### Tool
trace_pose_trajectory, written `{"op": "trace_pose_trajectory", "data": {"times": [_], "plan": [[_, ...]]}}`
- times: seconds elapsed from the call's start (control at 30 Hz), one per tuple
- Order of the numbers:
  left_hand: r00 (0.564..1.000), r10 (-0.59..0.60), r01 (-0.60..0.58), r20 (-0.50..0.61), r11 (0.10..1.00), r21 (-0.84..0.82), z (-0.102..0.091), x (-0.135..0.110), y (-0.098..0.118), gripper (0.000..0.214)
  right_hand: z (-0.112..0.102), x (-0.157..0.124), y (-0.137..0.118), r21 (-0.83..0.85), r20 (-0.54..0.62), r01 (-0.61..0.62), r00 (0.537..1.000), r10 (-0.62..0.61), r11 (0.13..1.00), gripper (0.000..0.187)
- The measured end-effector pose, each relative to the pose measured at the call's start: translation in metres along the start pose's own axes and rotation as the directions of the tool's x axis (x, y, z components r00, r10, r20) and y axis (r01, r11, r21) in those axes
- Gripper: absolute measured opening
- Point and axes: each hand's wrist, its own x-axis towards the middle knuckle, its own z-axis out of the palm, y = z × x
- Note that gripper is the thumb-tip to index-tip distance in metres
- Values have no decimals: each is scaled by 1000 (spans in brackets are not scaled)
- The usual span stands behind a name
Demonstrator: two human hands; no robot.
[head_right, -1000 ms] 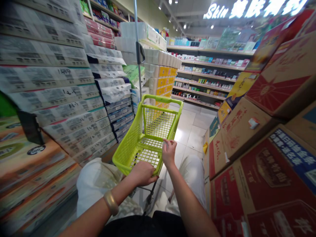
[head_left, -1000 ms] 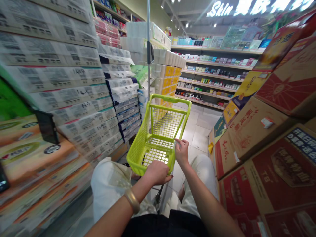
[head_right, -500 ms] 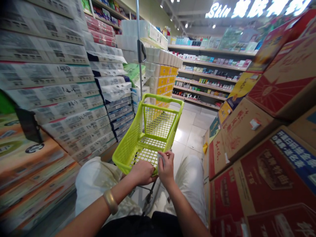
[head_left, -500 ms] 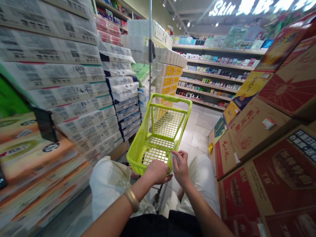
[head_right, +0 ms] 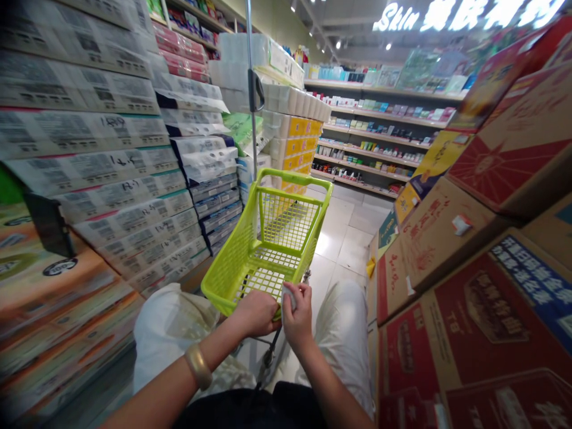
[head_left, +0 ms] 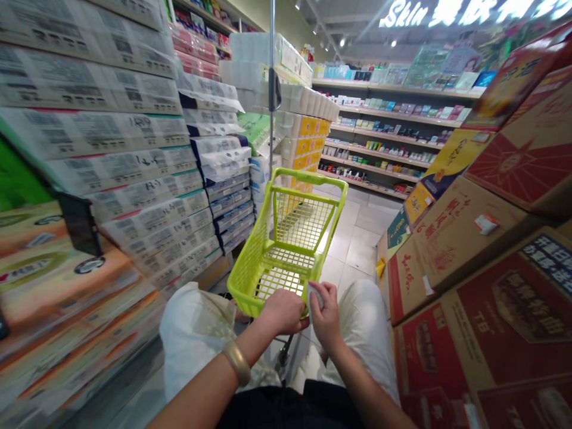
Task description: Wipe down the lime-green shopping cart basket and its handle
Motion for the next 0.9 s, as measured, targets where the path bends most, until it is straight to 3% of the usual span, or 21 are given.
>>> {"op": "trace_pose_trajectory", "data": {"times": [0.07,0.17,0.3,0.37,0.47,0.63,0.7,0.8,0.9], "plan": [[1000,8,-8,-1,1000,2,0,-1,0,39,-5,-6,-1,-12,48,71,996,-71,997,28],[1000,17,-17,-2,1000,7,-1,-2,1,41,-10,24,6,-40,74,127,990,-124,991,27],[1000,15,-14,-6,1000,15,-2,-3,1,43,-6,87,20,-68,-9,0,1000,-1,998,27],[1000,10,-9,-6,1000,18,-2,-3,1,44,-1,102,23,-65,-39,-57,998,54,996,29],[1000,6,-6,-1,1000,19,-2,-1,-1,45,5,85,19,-54,-50,-60,997,57,997,32],[1000,7,-7,8,1000,17,-3,0,-4,40,4,2,-2,-36,18,43,999,-42,998,30],[1000,9,-9,10,1000,17,-3,-1,-4,37,1,-14,-7,-36,50,89,995,-87,995,30],[1000,8,-8,9,1000,19,-5,-2,-4,40,-2,2,-6,-70,69,132,989,-127,989,27],[1000,0,0,7,1000,26,-5,-3,-3,44,-2,51,4,-108,17,81,997,-80,991,26]]}}
